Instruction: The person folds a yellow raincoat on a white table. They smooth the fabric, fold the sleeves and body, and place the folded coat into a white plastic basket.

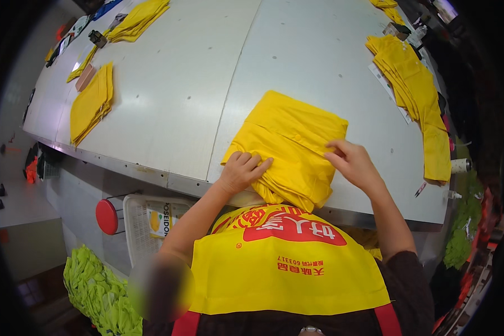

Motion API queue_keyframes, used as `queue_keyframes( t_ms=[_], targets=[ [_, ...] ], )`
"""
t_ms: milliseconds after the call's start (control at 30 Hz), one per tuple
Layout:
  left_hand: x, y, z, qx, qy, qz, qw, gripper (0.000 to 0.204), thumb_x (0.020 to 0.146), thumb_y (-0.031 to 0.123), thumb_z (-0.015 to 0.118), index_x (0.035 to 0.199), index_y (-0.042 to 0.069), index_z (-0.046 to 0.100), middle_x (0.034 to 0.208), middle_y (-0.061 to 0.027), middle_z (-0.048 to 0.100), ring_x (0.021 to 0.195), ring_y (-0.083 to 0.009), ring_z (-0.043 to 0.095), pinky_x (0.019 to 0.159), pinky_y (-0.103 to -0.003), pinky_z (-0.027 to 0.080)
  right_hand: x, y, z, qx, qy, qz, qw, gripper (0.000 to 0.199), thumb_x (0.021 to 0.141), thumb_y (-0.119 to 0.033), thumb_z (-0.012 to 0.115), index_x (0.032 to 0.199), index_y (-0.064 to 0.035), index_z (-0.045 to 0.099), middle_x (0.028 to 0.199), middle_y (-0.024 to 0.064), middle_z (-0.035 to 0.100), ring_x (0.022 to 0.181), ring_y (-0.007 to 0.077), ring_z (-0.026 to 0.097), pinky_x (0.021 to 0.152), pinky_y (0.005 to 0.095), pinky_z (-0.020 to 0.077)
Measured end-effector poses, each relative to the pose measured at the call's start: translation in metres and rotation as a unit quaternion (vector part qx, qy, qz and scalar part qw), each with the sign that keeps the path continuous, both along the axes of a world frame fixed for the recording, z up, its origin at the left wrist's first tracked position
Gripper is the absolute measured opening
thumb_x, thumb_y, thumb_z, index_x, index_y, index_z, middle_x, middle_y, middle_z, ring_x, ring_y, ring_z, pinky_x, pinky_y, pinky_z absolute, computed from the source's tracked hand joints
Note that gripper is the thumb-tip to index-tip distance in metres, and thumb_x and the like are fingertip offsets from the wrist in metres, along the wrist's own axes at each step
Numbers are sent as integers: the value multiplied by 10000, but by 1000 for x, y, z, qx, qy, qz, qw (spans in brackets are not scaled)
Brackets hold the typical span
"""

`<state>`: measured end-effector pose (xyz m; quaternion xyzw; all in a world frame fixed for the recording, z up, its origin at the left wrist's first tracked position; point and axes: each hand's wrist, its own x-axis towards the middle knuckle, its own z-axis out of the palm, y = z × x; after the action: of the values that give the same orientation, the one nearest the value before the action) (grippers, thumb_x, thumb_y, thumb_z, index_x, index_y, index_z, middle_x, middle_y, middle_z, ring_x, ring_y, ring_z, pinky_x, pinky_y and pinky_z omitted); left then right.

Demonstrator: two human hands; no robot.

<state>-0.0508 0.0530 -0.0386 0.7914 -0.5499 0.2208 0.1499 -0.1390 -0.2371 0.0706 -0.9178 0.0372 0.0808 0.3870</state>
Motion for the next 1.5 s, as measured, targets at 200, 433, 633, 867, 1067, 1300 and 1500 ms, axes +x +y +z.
queue_keyframes(
  t_ms=[200, 433, 633, 867, 1067, 1300, 1500],
  targets=[
    [-16, 2, -16, -29, -19, -4, 999, 387, 752, 169, 561, 1139, 168, 565, 1025, -11, 565, 906, -171, 527, 816, -358, 376, 35, 42, -89, -160, -43, 135, 977, 232, 777, -127, 596, 961, 5, 549, 967, 199, 612, 869, 363, 601, 755, 435, 485],
    [-16, -1, -25, -26, -1, -15, 1000, 373, 773, 214, 545, 1147, 211, 538, 1012, 4, 542, 893, -159, 510, 837, -364, 367, 78, 56, -30, -241, 25, 140, 960, 301, 747, -247, 635, 924, -10, 583, 963, 190, 619, 878, 358, 604, 757, 447, 482],
    [-14, 2, -23, -15, -11, -29, 999, 323, 789, 225, 545, 1111, 208, 549, 1125, -13, 551, 1054, -186, 505, 940, -414, 339, 156, -22, -51, -25, 333, -39, 942, 686, 705, -539, 665, 1164, -39, 570, 1070, 147, 631, 912, 262, 626, 818, 350, 486],
    [7, -6, 0, 34, 37, -108, 993, 156, 797, 201, 542, 947, 159, 550, 1257, -50, 522, 1212, -230, 450, 992, -464, 323, 136, -15, -59, 331, 530, -52, 779, 593, 787, -522, 609, 1181, -81, 565, 1108, 91, 628, 902, 186, 629, 807, 334, 502],
    [16, -32, 44, 244, 273, -111, 924, 216, 748, 232, 598, 917, 107, 550, 1080, -124, 598, 1049, -291, 557, 868, -420, 442, 126, 7, -44, 186, 469, 40, 862, 575, 777, -497, 613, 1146, -57, 581, 1062, 122, 639, 911, 195, 627, 791, 328, 497],
    [34, -61, -10, 59, 454, -116, 881, 329, 689, 311, 645, 950, 111, 648, 963, -150, 651, 900, -324, 610, 801, -403, 482, 75, 99, 11, -247, 237, 175, 923, 1163, 571, -621, 702, 1368, 56, 193, 995, 222, 627, 911, 351, 618, 817, 393, 476],
    [39, -59, 19, 166, 527, -153, 819, 431, 724, 276, 651, 1092, 60, 586, 1049, -187, 613, 987, -327, 575, 869, -382, 448, 68, 114, -6, -344, 220, 148, 901, 1143, 570, -434, 771, 1394, 40, 135, 946, 197, 632, 846, 327, 630, 773, 393, 487]
  ],
)
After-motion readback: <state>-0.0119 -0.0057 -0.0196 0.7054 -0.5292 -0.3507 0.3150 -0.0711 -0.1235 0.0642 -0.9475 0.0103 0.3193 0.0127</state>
